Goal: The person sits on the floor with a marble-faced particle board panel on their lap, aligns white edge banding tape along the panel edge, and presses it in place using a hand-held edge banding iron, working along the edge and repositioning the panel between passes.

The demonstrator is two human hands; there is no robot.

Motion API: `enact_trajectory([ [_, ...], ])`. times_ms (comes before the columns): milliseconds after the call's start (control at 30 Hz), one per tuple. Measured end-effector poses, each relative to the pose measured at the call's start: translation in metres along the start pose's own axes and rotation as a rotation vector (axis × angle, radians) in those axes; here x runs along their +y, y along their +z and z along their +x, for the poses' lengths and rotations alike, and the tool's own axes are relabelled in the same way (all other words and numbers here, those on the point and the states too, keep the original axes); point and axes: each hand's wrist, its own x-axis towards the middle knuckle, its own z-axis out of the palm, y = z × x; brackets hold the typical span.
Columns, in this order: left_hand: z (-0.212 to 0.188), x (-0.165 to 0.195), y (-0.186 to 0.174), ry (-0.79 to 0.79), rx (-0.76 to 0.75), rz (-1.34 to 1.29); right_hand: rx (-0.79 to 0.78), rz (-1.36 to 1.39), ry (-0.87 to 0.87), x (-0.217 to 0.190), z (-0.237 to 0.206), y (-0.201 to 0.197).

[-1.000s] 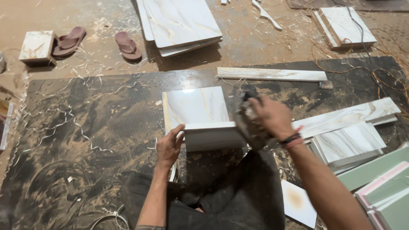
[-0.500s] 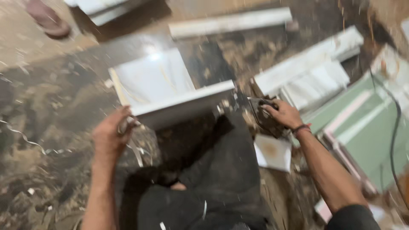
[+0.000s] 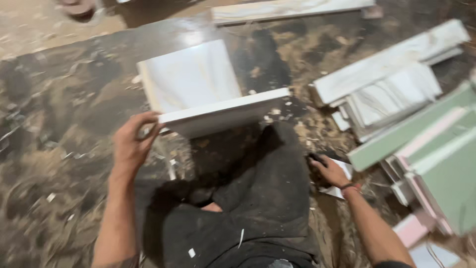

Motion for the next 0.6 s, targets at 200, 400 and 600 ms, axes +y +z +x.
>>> enact_trajectory([
  [200,-0.006,-0.010,0.009,0.040,-0.020,0.053,0.146,-0.042,0.181,0.011,-0.021,0.013],
  [400,-0.009,-0.012,0.008,0.062,-0.036,0.063,0.213,-0.064,0.133,0.007,-0.032,0.007],
  [600,-0.010,-0.005,0.011,0.085,-0.022,0.058,0.584,0.228,0.190,0.042,-0.019,-0.027],
])
